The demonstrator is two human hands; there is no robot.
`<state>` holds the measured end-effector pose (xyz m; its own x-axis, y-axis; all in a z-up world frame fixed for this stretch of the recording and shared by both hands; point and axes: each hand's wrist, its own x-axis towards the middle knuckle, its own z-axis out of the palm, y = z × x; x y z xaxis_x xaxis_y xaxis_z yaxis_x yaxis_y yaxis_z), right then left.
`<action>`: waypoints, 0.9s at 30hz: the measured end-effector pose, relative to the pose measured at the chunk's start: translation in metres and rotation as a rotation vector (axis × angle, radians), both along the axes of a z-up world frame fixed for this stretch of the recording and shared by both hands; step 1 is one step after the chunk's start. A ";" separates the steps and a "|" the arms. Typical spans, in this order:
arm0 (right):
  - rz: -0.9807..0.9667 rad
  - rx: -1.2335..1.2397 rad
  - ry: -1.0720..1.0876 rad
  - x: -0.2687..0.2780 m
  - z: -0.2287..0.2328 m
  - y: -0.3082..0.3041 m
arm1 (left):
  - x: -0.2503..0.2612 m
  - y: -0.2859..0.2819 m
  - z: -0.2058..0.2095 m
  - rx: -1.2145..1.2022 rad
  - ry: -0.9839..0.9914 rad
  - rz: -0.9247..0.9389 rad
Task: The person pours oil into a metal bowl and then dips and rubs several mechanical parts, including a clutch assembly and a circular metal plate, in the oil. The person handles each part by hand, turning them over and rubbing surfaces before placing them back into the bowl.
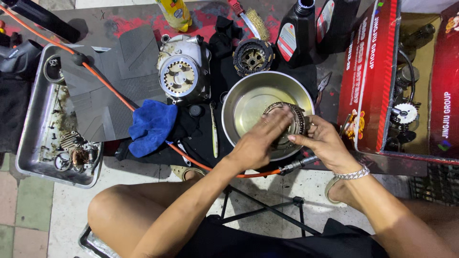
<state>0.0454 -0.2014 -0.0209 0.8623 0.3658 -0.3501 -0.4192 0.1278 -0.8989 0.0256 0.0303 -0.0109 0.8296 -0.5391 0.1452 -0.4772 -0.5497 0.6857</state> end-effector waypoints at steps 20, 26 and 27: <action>0.148 -0.914 -0.757 -0.018 0.013 0.010 | 0.010 0.004 0.004 -0.209 0.279 0.284; 0.197 -0.933 -0.769 -0.022 0.011 0.013 | -0.014 -0.005 0.004 -0.163 0.035 0.203; 0.189 -0.938 -0.780 -0.021 0.011 0.013 | -0.018 -0.005 0.006 -0.113 -0.033 0.163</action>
